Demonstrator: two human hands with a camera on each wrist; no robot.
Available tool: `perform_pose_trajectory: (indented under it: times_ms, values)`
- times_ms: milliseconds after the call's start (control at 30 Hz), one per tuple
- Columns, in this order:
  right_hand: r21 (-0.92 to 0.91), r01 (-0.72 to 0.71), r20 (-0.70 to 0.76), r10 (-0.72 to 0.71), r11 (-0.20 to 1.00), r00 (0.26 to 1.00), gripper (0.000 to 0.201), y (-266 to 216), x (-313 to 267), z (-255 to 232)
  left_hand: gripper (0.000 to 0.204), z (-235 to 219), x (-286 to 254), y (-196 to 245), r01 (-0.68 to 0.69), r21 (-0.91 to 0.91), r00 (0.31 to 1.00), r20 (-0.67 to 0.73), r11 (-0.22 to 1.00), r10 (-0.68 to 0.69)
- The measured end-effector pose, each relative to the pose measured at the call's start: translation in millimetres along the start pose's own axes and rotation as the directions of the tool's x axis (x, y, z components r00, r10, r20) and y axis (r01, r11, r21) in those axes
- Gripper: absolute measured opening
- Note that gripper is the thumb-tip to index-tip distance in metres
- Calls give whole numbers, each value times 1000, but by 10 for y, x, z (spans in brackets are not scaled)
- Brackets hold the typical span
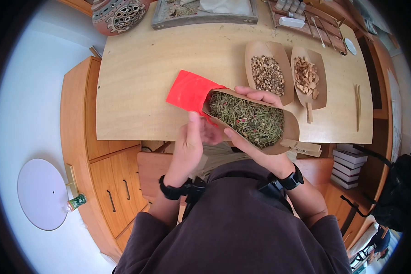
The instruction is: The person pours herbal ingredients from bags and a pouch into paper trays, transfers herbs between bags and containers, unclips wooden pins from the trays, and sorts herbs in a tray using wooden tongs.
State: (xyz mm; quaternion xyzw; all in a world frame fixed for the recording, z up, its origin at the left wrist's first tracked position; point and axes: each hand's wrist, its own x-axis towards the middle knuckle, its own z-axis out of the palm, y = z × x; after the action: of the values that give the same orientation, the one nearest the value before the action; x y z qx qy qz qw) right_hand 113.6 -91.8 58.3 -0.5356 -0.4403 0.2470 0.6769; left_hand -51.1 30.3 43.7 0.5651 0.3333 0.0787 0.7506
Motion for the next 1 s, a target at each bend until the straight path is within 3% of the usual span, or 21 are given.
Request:
perform_pose_trajectory:
  times_ms: [33, 67, 100, 133, 167, 200, 233, 300, 433, 500, 633, 700, 767, 833, 900, 967, 1000]
  values:
    - [42, -20, -13, 21, 999, 1000, 72, 0, -4, 19, 70, -65, -64, 72, 1, 2, 1000, 0, 1000, -1]
    - [83, -41, -25, 43, 996, 999, 72, 1, -9, 29, 51, -96, -139, 205, -25, 281, 996, -78, 959, 49]
    - [84, -41, -27, 43, 996, 999, 72, 8, -10, 28, 40, -134, -193, 315, -27, 539, 984, -136, 842, 118]
    - [50, -21, -26, 23, 999, 999, 72, 19, -8, 24, 40, -204, -213, 379, -27, 541, 984, -135, 841, 118]
    - [16, -2, -23, 2, 1000, 1000, 72, 29, -6, 18, 34, -277, -216, 436, -172, 660, 947, -94, 731, 307]
    - [17, -1, -23, 1, 1000, 1000, 72, 36, -3, 13, 44, -307, -204, 496, -295, 759, 877, -27, 581, 480]
    - [11, 4, -18, -4, 1000, 1000, 72, 41, 1, 12, 44, -291, -167, 594, -294, 760, 876, -28, 580, 481]
    - [6, 12, -3, -12, 1000, 1000, 72, 34, 4, 14, 73, -248, -21, 782, -431, 879, 725, 203, 203, 658]
    - [-1, -10, 16, 10, 1000, 1000, 72, -40, 14, 19, 83, -234, 321, 814, -525, 831, 724, 321, 185, 611]
    - [2, -10, 17, 10, 1000, 1000, 71, -109, 21, -5, 82, -212, 455, 776, -601, 773, 737, 440, 200, 513]
    - [-48, -11, 59, 14, 999, 998, 70, -274, 87, -117, 76, -80, 555, 711, -676, 677, 695, 453, 291, 559]
    - [-52, 13, 76, -9, 999, 997, 70, -382, 125, -184, 66, 1, 536, 726, -678, 572, 723, 408, 461, 557]
    - [-130, -97, 103, 111, 987, 988, 69, -559, 170, -257, 63, 87, 515, 677, -683, 523, 720, 360, 510, 594]
    - [-181, -67, 167, 98, 981, 981, 72, -616, 158, -388, 61, 167, 483, 624, -685, 473, 717, 304, 554, 627]
    - [-488, -67, 240, 207, 870, 948, 71, -547, -44, -576, 64, 241, 454, 571, -659, 431, 740, 220, 617, 636]
    - [-430, -118, 202, 223, 895, 954, 76, -570, -40, -572, 65, 285, 429, 555, -665, 416, 731, 195, 620, 654]
    - [-235, -274, 140, 312, 933, 940, 76, -634, 3, -555, 66, 299, 418, 555, -676, 404, 720, 183, 617, 669]
